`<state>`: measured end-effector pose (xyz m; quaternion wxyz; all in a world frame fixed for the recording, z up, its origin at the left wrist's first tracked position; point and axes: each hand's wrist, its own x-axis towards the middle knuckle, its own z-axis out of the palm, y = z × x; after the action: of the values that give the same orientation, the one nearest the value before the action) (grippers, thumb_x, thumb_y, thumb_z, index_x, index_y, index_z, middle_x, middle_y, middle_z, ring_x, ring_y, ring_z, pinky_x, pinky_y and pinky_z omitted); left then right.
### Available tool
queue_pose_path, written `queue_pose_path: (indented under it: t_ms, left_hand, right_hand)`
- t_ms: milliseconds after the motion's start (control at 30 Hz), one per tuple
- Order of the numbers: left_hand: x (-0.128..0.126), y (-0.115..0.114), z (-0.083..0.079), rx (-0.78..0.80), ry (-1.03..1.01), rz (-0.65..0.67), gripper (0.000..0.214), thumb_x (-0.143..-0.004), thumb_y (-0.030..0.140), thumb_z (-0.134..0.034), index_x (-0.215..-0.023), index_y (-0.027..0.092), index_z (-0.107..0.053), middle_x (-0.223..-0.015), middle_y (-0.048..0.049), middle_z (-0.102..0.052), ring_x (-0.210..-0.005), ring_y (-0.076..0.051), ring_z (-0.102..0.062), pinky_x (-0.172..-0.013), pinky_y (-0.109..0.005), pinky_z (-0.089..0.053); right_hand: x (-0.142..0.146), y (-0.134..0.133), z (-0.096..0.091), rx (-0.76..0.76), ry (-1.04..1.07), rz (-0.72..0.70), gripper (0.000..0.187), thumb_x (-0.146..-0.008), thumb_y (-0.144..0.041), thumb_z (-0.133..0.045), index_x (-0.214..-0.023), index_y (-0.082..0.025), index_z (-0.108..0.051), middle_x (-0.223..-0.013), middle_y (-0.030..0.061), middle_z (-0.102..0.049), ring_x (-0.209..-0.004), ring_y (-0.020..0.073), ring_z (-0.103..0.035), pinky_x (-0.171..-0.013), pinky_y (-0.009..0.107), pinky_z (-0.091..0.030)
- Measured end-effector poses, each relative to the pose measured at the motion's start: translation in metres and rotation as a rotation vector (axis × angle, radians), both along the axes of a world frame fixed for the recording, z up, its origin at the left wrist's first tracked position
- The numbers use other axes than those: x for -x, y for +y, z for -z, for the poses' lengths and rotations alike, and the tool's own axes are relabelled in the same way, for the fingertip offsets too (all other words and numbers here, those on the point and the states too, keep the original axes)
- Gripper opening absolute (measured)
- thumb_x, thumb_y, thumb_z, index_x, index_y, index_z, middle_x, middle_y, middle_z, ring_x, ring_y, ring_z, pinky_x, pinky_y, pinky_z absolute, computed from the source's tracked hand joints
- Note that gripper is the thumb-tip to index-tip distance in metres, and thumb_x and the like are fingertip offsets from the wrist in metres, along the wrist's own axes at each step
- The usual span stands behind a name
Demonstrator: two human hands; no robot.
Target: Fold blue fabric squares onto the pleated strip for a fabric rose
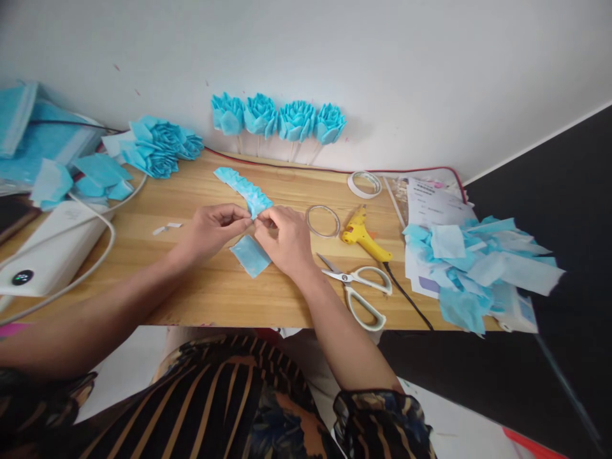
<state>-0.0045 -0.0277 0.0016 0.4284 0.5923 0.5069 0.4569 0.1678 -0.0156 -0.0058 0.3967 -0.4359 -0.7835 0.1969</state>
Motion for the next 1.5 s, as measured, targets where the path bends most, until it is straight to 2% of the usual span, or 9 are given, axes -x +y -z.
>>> queue_pose_path:
  t_ms: [367, 933, 1100, 1300, 1500]
  left_hand:
    - [0.0009, 0.0003, 0.0008, 0.027, -0.014, 0.006, 0.016, -0.075, 0.033, -0.067, -0.072, 0.018, -0.071, -0.068, -0.0003, -0.064, -0.061, -0.012, -0.047, -0.059, -0.026, -0.036]
    - [0.0013, 0.0003, -0.0007, 0.028, -0.002, -0.026, 0.013, -0.077, 0.029, -0.068, -0.07, 0.018, -0.071, -0.063, 0.0002, -0.059, -0.058, -0.011, -0.044, -0.052, -0.024, -0.033]
    - [0.0016, 0.0005, 0.0003, 0.029, -0.008, -0.028, 0.014, -0.076, 0.03, -0.068, -0.071, 0.018, -0.072, -0.062, -0.0003, -0.059, -0.057, -0.011, -0.045, -0.051, -0.024, -0.032]
    - [0.001, 0.0009, -0.0013, 0.075, -0.048, -0.018, 0.014, -0.074, 0.029, -0.067, -0.069, 0.017, -0.069, -0.057, 0.0027, -0.051, -0.053, -0.009, -0.039, -0.05, -0.023, -0.03]
    - [0.0011, 0.0004, -0.0046, 0.084, -0.12, 0.009, 0.013, -0.074, 0.028, -0.068, -0.07, 0.016, -0.069, -0.053, 0.0059, -0.044, -0.051, -0.007, -0.032, -0.049, -0.023, -0.027]
  right_hand:
    - [0.0, 0.0002, -0.0009, 0.057, 0.031, -0.017, 0.011, -0.086, -0.022, -0.057, -0.075, -0.023, -0.059, -0.076, 0.001, -0.066, -0.075, 0.0182, -0.059, -0.077, 0.035, -0.044]
    - [-0.0022, 0.0018, 0.0007, 0.066, 0.059, -0.061, 0.015, -0.09, -0.02, -0.054, -0.081, -0.024, -0.065, -0.081, 0.0015, -0.071, -0.079, 0.0188, -0.063, -0.081, 0.036, -0.046]
    - [-0.0002, 0.0017, 0.001, 0.055, 0.074, -0.038, 0.009, -0.087, -0.021, -0.061, -0.079, -0.022, -0.066, -0.075, 0.0005, -0.067, -0.072, 0.0164, -0.059, -0.074, 0.032, -0.045]
    - [0.0, 0.0013, 0.0024, 0.037, 0.072, -0.041, 0.011, -0.087, -0.018, -0.06, -0.08, -0.021, -0.068, -0.074, -0.0006, -0.066, -0.071, 0.0147, -0.059, -0.073, 0.03, -0.045]
    - [-0.0021, 0.002, 0.0028, 0.046, 0.061, -0.051, 0.015, -0.089, -0.02, -0.057, -0.082, -0.022, -0.071, -0.082, 0.0014, -0.074, -0.077, 0.0172, -0.065, -0.078, 0.033, -0.048]
